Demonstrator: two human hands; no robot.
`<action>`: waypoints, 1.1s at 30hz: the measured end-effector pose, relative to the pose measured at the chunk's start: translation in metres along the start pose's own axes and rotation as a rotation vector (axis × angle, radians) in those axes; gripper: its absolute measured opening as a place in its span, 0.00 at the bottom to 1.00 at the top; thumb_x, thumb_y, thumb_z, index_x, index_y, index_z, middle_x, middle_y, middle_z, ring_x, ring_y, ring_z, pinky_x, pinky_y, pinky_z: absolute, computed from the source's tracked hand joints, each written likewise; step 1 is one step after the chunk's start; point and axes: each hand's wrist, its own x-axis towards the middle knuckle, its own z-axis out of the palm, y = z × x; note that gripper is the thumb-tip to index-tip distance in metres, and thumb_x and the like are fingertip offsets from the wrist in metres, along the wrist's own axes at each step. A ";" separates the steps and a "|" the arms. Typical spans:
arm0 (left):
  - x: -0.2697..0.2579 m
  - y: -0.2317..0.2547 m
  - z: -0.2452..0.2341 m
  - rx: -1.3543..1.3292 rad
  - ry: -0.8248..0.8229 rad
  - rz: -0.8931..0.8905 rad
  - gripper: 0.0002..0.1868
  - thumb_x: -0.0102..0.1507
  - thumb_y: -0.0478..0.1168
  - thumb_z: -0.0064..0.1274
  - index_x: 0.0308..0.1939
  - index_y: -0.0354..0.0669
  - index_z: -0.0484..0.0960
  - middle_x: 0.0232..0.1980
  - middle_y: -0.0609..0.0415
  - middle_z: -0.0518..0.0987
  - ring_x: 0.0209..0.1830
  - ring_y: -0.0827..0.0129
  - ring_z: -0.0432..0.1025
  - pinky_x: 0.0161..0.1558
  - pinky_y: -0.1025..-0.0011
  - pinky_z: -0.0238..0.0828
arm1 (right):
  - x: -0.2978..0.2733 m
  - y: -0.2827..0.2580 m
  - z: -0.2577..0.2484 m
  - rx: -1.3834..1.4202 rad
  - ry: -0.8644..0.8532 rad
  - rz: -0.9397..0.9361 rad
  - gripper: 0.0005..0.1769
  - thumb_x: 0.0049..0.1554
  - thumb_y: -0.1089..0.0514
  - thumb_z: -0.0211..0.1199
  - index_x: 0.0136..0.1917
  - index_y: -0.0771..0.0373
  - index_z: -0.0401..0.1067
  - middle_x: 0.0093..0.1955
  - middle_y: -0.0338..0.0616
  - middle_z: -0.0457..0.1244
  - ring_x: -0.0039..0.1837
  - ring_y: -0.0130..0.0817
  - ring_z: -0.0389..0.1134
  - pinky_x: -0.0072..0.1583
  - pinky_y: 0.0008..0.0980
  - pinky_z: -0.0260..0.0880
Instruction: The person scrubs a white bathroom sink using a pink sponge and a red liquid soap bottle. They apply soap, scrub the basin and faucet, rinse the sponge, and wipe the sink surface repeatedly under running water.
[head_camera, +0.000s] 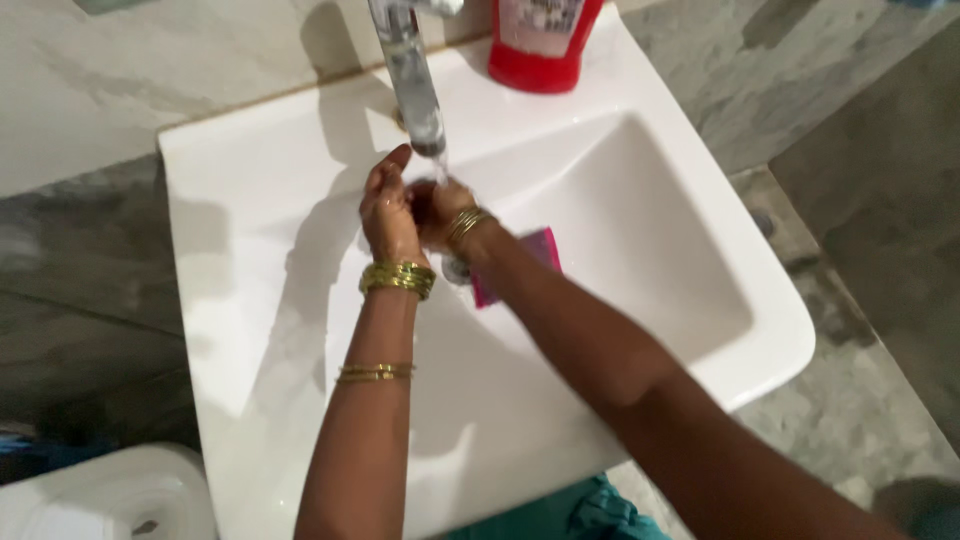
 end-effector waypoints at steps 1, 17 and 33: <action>0.000 0.003 0.001 -0.010 0.083 0.035 0.14 0.71 0.41 0.47 0.55 0.41 0.83 0.53 0.62 0.84 0.30 0.81 0.60 0.33 0.83 0.61 | 0.007 0.003 0.008 0.093 -0.098 0.005 0.23 0.61 0.51 0.38 0.35 0.66 0.66 0.30 0.49 0.62 0.32 0.39 0.62 0.37 0.36 0.65; 0.011 -0.020 0.051 -0.161 -0.111 -0.350 0.12 0.67 0.39 0.47 0.51 0.36 0.79 0.49 0.46 0.83 0.49 0.60 0.79 0.54 0.64 0.79 | -0.079 -0.242 -0.067 -1.578 0.848 -1.166 0.23 0.64 0.52 0.46 0.69 0.61 0.65 0.72 0.45 0.60 0.75 0.37 0.58 0.75 0.49 0.56; 0.001 0.015 0.042 -0.007 -0.226 -0.396 0.16 0.69 0.44 0.46 0.54 0.36 0.78 0.53 0.46 0.83 0.53 0.61 0.78 0.56 0.63 0.78 | -0.114 -0.256 -0.039 -1.972 0.936 -0.578 0.52 0.60 0.23 0.41 0.85 0.53 0.35 0.84 0.58 0.41 0.79 0.56 0.50 0.74 0.55 0.56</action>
